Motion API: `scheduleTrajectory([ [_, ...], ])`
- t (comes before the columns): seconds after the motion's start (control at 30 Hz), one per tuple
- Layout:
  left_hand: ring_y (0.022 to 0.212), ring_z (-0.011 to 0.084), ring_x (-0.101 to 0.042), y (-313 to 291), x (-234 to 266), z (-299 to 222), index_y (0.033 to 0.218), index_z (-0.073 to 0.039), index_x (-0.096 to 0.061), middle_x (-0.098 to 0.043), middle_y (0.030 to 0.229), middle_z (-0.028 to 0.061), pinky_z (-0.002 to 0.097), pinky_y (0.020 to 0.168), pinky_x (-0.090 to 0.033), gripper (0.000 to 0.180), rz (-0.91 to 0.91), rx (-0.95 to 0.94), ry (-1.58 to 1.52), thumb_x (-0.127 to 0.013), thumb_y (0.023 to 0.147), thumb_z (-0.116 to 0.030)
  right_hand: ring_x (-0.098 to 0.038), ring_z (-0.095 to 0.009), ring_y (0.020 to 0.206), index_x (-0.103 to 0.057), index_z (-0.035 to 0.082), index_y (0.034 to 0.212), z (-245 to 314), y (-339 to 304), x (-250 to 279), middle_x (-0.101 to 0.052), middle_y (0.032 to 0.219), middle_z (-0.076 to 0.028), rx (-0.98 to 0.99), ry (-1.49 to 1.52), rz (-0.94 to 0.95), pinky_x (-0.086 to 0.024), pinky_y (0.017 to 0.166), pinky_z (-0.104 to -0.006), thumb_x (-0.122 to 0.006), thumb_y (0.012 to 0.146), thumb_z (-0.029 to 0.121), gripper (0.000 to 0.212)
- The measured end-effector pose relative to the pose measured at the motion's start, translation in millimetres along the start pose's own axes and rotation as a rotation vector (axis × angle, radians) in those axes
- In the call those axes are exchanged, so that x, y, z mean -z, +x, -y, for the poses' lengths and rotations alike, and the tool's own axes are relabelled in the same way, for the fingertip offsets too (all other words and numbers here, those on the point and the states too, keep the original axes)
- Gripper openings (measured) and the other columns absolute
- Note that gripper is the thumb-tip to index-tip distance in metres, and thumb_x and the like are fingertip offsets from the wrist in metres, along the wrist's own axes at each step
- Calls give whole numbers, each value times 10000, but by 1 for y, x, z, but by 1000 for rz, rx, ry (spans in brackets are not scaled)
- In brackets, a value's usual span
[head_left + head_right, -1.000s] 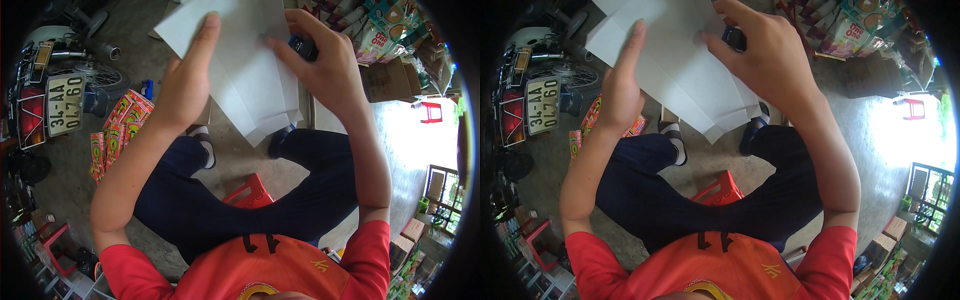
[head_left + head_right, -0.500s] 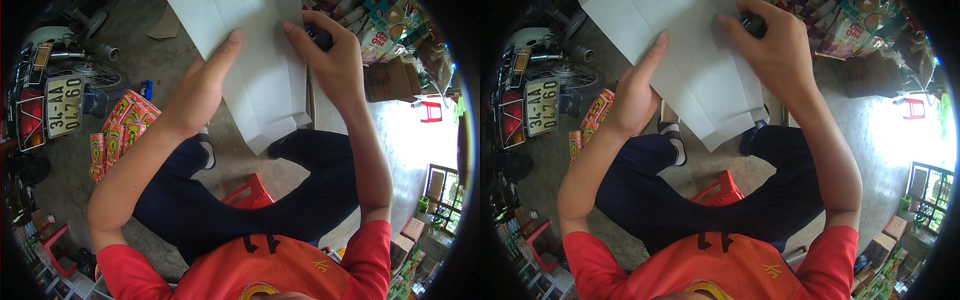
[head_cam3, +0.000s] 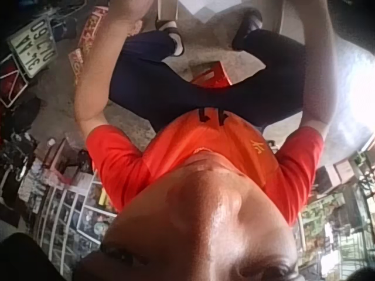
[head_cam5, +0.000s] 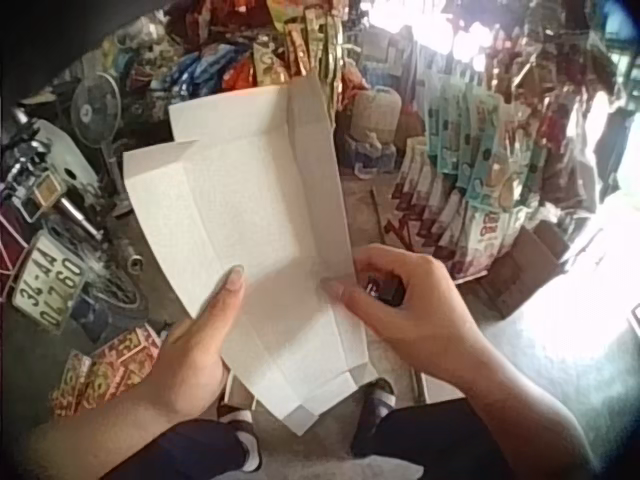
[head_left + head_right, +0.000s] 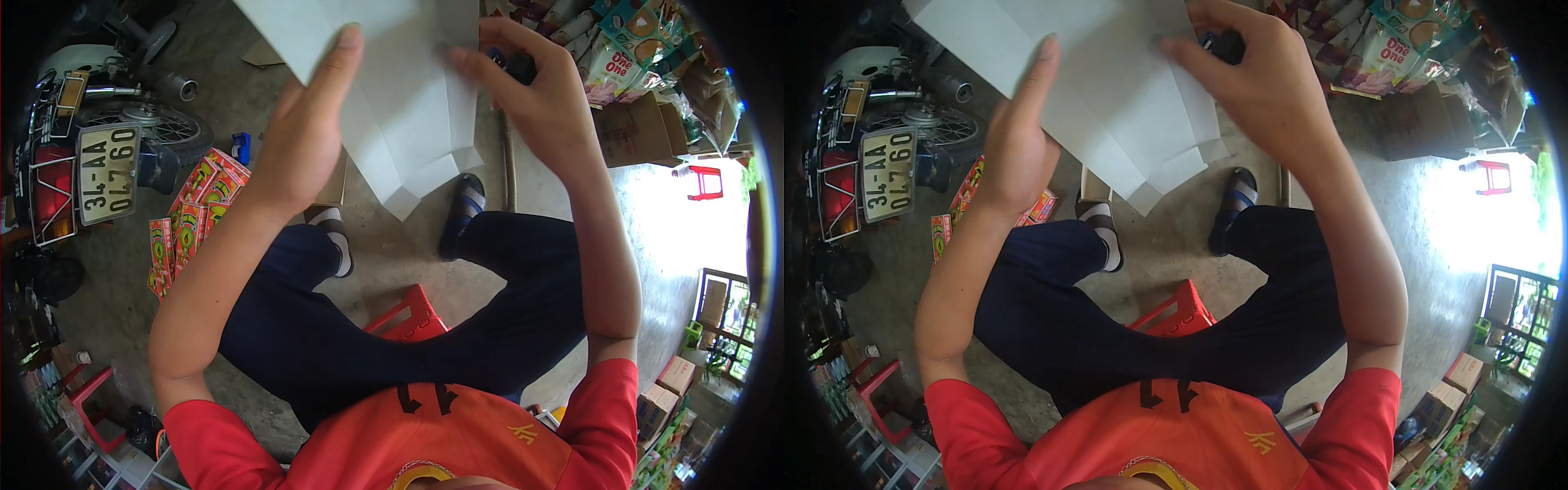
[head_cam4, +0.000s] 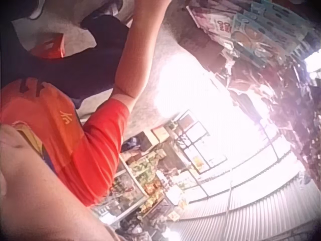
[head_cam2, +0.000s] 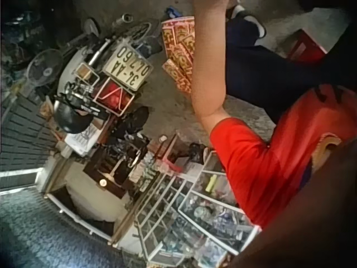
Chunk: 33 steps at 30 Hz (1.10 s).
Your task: The recorder is folding and stapling cardboard to assemble product boxes.
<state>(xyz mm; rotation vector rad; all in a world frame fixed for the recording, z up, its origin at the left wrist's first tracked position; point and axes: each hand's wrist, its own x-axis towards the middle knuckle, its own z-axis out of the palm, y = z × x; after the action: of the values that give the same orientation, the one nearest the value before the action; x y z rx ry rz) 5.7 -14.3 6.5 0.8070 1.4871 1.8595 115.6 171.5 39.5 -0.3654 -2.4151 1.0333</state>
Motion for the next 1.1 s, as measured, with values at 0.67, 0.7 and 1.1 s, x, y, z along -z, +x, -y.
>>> scheduleTrajectory([
  [0.67, 1497, 228, -382, -9, -16, 4, 1589, -5, -333, -398, 1627, 115, 329, 1206, -326, 597, 21, -19, 117, -450, 1101, -328, -722, -412, 876, -668, -26, 1254, -2, -16, -28, -733, 958, -252, 174, -242, -83, -568, 807, -426, -773, 841, 301, 537],
  [0.7, 1507, 236, -372, -10, -14, 7, 1603, -14, -304, -394, 1634, 113, 328, 1208, -322, 608, 25, -52, 156, -435, 1103, -336, -725, -414, 874, -671, -28, 1247, -2, -17, -29, -734, 956, -253, 206, -262, -98, -569, 807, -428, -776, 840, 307, 538],
  [1.1, 1246, 146, -584, -1, 4, 2, 1415, -10, -552, -620, 1360, 72, 320, 1061, -448, 523, 12, 109, -415, -551, 1066, -400, -584, -75, 640, -749, -5, 1036, -28, 9, 4, -661, 710, -29, -131, 166, 88, -477, 622, -264, -736, 896, 333, 366],
])
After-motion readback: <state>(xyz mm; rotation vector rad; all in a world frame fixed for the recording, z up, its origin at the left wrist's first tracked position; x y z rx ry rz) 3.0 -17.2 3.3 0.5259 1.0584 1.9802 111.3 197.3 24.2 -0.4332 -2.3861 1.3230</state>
